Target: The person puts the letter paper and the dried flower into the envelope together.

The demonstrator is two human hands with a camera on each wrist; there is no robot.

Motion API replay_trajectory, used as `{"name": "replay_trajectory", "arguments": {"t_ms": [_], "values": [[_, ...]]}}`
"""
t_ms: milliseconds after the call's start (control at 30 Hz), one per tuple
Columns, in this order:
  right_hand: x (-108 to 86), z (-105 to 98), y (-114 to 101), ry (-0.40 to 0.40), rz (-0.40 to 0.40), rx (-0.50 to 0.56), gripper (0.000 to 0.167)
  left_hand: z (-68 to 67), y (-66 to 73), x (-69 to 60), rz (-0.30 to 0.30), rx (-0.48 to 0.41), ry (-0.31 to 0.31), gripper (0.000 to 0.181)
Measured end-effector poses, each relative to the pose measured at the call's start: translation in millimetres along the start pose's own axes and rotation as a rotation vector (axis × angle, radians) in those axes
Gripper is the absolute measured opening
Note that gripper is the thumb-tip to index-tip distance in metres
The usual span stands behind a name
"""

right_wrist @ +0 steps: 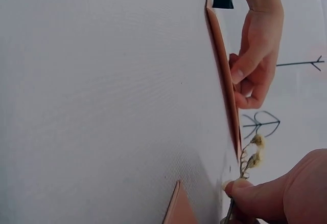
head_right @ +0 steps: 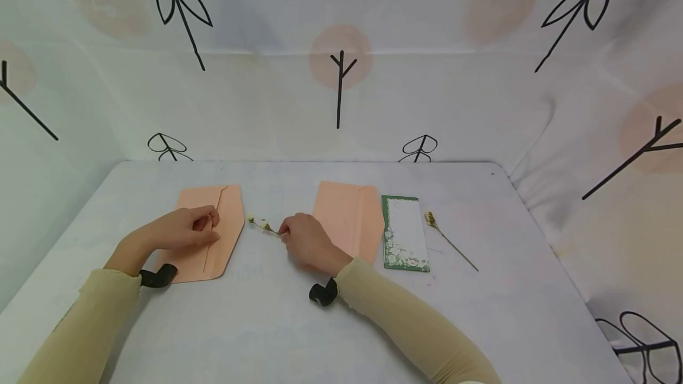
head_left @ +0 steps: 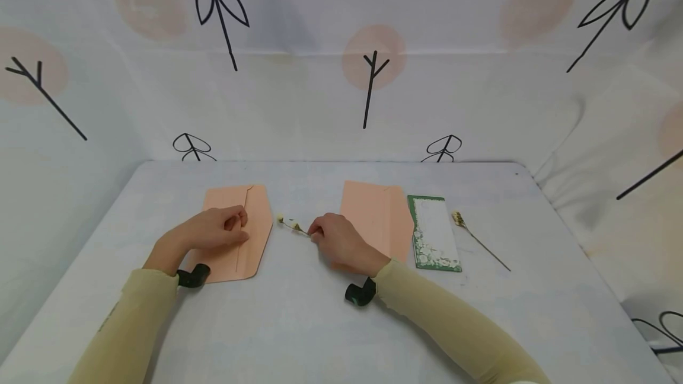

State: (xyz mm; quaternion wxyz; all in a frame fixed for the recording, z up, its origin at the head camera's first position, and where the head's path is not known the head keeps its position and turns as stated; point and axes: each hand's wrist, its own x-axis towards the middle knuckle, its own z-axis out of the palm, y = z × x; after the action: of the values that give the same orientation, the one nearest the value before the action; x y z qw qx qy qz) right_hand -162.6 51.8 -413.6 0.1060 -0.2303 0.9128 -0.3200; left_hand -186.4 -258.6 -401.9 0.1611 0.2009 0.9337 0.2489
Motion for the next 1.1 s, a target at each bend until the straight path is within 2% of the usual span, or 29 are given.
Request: {"name": "replay_trajectory", "arguments": {"t_ms": [433,767,900,1100], "values": [[-2.5,-9,-6,0.022,-0.021,0.003,0.017,-1.6,0.6,0.3,-0.012,0.005,-0.004,0.023],[9.2,-11,-12,0.038,-0.012,-0.002,0.014,0.3,-4.1,0.8,0.005,0.010,-0.002,0.030],[13.3,-12,-14,0.036,-0.024,0.028,0.013,0.3,-4.0,0.4,0.001,0.012,0.000,0.031],[18.5,-13,-19,0.014,0.000,0.125,0.016,-0.3,-3.7,0.0,0.009,0.022,0.001,0.030]]}}
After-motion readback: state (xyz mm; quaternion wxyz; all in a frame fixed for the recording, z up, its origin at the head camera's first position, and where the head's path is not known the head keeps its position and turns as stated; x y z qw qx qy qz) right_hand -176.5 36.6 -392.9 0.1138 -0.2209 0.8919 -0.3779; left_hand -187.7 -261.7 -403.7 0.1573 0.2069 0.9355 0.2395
